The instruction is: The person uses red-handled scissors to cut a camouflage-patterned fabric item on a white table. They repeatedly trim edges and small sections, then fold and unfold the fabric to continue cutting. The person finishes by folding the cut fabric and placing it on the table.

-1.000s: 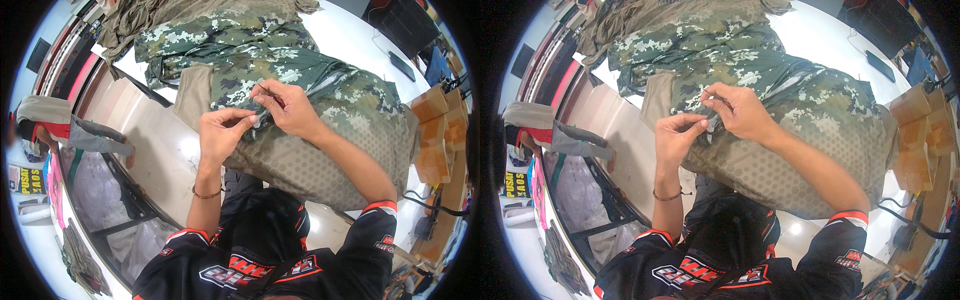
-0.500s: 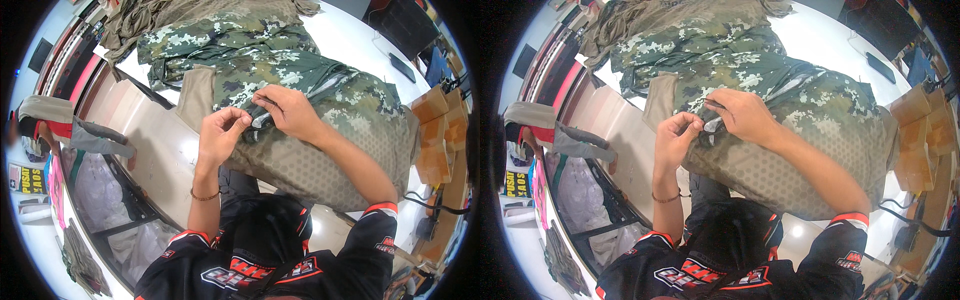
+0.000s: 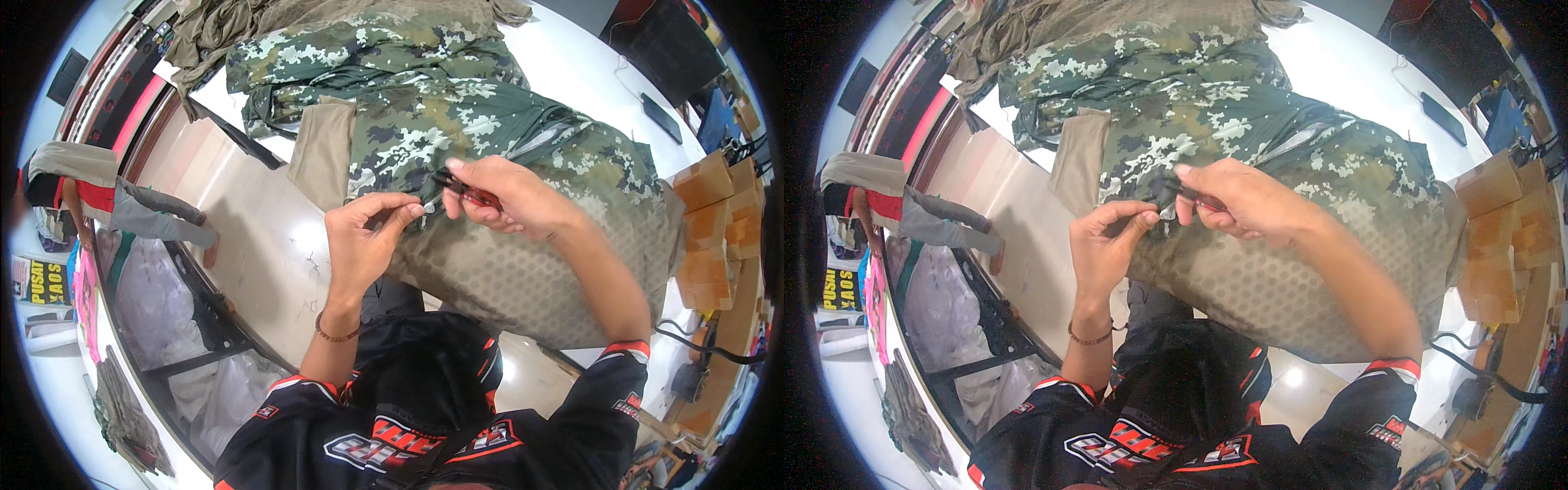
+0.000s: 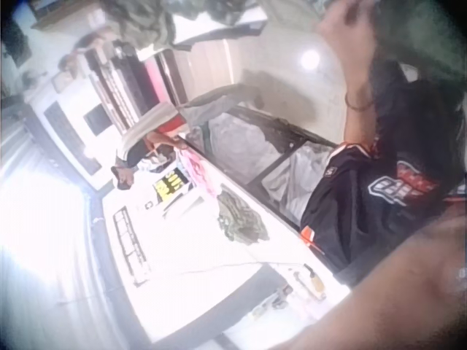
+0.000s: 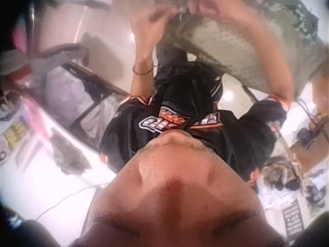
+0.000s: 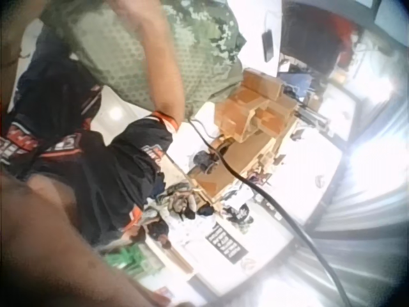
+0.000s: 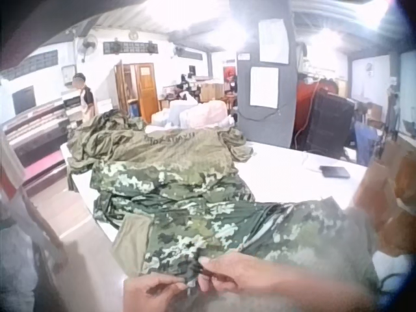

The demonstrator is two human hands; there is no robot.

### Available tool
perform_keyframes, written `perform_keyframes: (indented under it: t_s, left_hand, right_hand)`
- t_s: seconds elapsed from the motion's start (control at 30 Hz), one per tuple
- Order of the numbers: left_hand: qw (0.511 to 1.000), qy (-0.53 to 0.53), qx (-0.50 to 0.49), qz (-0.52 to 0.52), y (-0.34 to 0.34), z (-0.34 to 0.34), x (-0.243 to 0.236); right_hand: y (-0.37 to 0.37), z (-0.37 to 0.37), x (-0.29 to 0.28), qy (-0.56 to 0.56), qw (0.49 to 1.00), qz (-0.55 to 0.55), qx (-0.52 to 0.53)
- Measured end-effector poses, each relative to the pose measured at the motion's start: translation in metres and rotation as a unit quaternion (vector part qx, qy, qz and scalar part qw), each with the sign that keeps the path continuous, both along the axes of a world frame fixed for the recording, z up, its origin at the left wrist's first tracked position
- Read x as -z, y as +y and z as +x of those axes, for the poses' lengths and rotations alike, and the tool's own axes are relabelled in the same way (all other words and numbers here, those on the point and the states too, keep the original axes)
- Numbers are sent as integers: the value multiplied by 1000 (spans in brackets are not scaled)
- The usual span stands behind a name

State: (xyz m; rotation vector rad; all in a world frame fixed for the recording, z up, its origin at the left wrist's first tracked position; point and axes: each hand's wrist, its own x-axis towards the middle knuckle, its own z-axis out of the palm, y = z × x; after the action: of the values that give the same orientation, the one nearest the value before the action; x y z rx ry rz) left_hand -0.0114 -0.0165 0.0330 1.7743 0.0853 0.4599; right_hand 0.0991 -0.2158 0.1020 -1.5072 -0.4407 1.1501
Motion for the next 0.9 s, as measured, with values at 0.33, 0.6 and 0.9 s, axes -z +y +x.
perform_keyframes:
  t_s: [0.33, 0.6, 0.9]
  left_hand:
    - [999, -34, -3, 38, 3, -4, 1]
    - [985, -118, 7, 128, 5, -1, 3]
    - [993, -87, -3, 83, 3, -2, 7]
  right_hand:
    - [3, 0, 5, 15, 992, -109, -63]
    - [7, -2, 11, 12, 993, -109, -33]
    - [10, -6, 13, 9, 996, -77, 52]
